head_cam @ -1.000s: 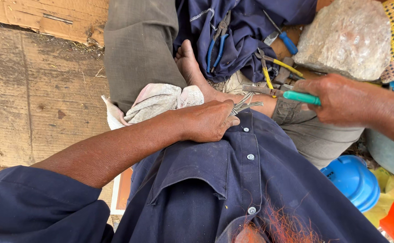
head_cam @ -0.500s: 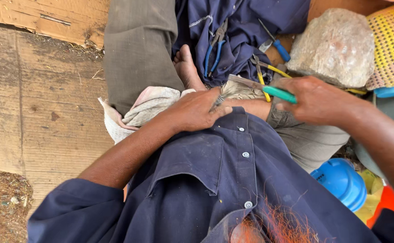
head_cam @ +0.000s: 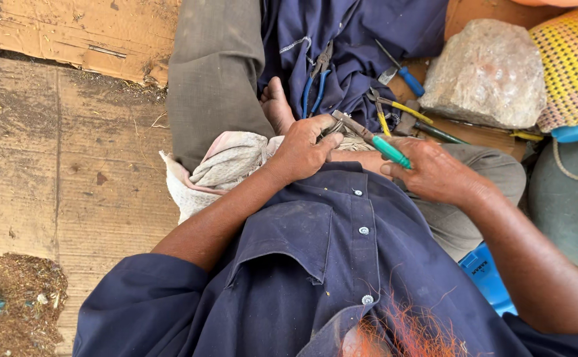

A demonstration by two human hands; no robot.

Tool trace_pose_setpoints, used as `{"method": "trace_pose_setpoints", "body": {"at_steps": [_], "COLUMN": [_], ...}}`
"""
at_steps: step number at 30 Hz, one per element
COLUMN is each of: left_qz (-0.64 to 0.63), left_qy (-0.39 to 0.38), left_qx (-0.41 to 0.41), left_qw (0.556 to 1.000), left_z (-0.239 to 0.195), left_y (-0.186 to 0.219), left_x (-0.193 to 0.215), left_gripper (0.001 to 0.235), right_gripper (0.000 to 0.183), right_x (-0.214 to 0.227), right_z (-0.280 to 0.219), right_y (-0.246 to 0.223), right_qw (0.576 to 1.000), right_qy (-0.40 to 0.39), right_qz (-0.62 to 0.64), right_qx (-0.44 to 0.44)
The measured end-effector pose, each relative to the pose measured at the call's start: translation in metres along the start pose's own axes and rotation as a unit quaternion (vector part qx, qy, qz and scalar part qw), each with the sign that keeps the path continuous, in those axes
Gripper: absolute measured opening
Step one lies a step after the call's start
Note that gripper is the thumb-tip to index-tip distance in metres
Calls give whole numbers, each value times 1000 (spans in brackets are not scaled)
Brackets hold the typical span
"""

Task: The person sits on a cardboard sheet and uses pliers to strip the outer insulation from several short metal-sheathed cables. They repeatedly grip and pull the sheathing to expose the inner wires, handling each cable one at a time.

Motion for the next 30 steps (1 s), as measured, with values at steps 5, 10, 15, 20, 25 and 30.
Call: {"method": "trace_pose_setpoints", "body": {"at_steps": [5,10,15,20,25,30], "left_qz": [166,228,232,221,200,185], "left_qy": [9,-20,-25,-31,0,-26], "left_qx": [-15,31,89,157,101,84], "left_qw": [986,973,968,962,975,979], "left_z": [-2,5,5,7,11,12], "left_y": [3,-7,-19,-39,-43,-37], "left_x": [-4,-10,-12,-7,-4,-11], "left_gripper": [19,19,21,25,26,27], "right_gripper": [44,40,35,37,33,32], "right_x": [-32,-38,-44,-43,-36,-22], "right_z": [6,5,10,33,47,47], "right_y": [20,28,43,67,82,33], "right_qw": [998,997,988,979,980,981], "right_qy": [-14,15,12,4,11,183], "right_qz": [32,27,-50,-82,-8,31], "right_qx": [-48,-69,-143,-184,-197,54]}}
Point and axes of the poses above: each hand's wrist, its own z-axis towards the middle knuckle, its own x-axis out of the back of the hand, y = z × x, the point moved 7 cm from there along z, towards the middle knuckle, and after that the axes turned 11 degrees about -x, right-handed, at the moved point
